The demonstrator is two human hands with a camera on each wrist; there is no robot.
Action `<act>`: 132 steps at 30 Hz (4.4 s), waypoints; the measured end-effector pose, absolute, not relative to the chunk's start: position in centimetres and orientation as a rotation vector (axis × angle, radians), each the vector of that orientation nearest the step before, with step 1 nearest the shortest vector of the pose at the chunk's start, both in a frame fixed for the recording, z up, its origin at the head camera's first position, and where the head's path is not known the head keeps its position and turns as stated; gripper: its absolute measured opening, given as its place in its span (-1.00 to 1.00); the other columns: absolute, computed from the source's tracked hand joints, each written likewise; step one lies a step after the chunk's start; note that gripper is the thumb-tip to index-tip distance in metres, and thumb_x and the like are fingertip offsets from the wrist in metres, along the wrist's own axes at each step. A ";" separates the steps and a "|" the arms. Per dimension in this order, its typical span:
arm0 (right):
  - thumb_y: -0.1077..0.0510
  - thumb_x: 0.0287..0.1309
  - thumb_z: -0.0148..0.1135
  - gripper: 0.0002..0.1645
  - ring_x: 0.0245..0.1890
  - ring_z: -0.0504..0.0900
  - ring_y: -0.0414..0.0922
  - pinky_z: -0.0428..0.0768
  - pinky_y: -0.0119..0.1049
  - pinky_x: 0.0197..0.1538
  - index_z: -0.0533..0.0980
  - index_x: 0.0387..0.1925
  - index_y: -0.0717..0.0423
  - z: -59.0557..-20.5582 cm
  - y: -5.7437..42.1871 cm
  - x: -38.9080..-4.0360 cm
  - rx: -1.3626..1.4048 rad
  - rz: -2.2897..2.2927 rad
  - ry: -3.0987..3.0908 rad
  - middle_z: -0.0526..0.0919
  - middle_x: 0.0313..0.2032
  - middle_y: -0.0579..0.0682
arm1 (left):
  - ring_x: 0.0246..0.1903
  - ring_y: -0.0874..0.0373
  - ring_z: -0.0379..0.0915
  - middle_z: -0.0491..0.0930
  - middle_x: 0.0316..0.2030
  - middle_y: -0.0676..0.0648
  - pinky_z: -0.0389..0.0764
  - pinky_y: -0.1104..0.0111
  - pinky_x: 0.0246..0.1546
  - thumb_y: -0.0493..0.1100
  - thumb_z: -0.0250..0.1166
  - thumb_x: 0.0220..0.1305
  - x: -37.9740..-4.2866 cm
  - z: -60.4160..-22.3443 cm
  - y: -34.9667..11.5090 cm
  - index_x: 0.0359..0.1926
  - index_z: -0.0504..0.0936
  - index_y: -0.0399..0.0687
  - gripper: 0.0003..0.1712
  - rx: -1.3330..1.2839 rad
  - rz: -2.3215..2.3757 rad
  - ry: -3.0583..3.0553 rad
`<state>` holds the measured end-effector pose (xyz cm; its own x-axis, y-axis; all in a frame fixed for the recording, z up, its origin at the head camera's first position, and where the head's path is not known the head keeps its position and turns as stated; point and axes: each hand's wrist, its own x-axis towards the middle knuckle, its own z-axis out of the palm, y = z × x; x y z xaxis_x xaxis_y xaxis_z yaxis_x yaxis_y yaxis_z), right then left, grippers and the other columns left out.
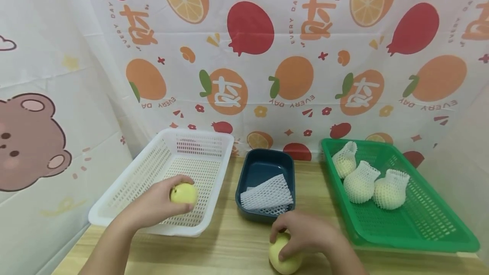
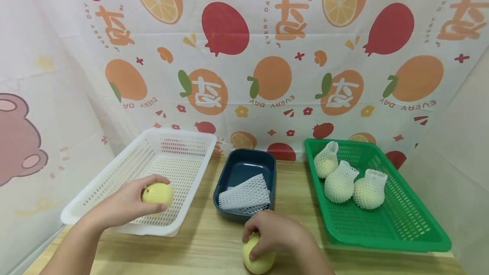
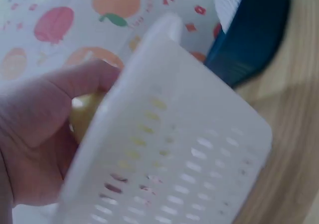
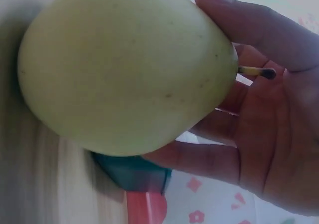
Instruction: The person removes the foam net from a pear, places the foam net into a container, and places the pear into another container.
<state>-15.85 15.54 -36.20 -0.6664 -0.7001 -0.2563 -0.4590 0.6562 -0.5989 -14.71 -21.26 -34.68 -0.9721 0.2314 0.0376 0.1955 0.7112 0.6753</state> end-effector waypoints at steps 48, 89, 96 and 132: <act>-0.13 0.28 0.25 -0.79 -0.31 0.56 -0.29 0.57 -0.37 -0.25 0.69 -0.22 -0.18 -35.0 17.3 -16.8 -0.927 -1.074 2.474 0.66 -0.33 -0.31 | -0.11 0.41 0.42 0.54 0.02 0.25 0.56 0.39 -0.08 0.27 0.42 0.08 -12.4 -39.9 -6.9 0.16 0.55 0.17 -0.35 0.899 0.910 2.530; 0.21 0.16 0.36 -0.89 -0.24 0.62 -0.13 0.67 -0.20 -0.12 0.70 -0.25 -0.01 -40.9 14.9 -23.1 -0.440 -1.256 3.221 0.71 -0.17 -0.06 | -0.25 -0.01 0.48 0.61 -0.13 -0.23 0.48 0.18 -0.36 0.17 0.47 0.05 -14.9 -36.3 -27.8 0.24 0.33 -0.26 -0.10 0.023 0.806 3.025; 0.18 0.17 0.37 -0.80 -0.16 0.66 -0.06 0.68 -0.14 -0.07 0.70 -0.14 0.08 -40.8 14.5 -24.3 -0.243 -1.328 3.255 0.71 -0.12 0.04 | -0.15 -0.11 0.54 0.63 -0.15 -0.22 0.56 0.00 -0.24 0.21 0.51 -0.03 -15.3 -37.2 -27.9 0.15 0.41 -0.31 -0.10 0.057 0.745 3.002; -0.06 0.26 0.29 -0.58 0.28 0.41 0.13 0.39 0.16 0.29 0.62 0.07 0.04 -36.6 20.6 -21.0 -0.555 -0.939 3.283 0.57 0.18 0.07 | 0.13 -0.21 0.43 0.60 0.08 -0.16 0.42 -0.08 0.00 0.04 0.42 0.19 -12.6 -33.5 -21.2 0.06 0.60 -0.02 -0.54 0.332 0.890 3.527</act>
